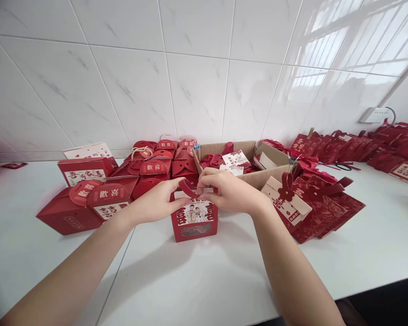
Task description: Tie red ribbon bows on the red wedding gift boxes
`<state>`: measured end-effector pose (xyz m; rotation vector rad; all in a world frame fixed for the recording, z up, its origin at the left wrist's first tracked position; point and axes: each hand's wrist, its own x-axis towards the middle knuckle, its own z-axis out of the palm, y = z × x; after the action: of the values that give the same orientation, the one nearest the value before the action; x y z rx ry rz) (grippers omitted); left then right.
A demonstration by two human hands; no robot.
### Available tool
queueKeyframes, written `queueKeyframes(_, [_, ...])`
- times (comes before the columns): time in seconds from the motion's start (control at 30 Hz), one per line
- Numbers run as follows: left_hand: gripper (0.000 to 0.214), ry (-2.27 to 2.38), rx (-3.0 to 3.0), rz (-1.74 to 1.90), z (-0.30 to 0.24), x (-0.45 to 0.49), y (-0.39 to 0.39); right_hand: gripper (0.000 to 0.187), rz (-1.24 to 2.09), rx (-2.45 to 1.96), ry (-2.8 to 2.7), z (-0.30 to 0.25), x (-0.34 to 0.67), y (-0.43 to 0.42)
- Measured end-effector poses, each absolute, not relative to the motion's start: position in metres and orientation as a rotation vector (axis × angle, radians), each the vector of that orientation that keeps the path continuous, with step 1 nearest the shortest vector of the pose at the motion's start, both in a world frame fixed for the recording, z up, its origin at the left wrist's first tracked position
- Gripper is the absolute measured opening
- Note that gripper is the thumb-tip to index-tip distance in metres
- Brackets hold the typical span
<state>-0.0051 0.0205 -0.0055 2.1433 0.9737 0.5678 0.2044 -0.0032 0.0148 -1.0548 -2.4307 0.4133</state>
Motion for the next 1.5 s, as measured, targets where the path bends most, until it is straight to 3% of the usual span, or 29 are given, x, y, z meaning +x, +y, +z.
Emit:
queueKeyframes(1.17, [0.024, 1.086, 2.168, 0.44, -0.007, -0.007, 0.022, 0.016, 0.198, -1.203, -2.471, 0.013, 0.194, -0.01])
queueKeyframes(1.5, [0.016, 1.055, 2.168, 0.47, -0.002, -0.006, 0.017, 0.014, 0.134, -1.236, -2.472, 0.017, 0.189, -0.018])
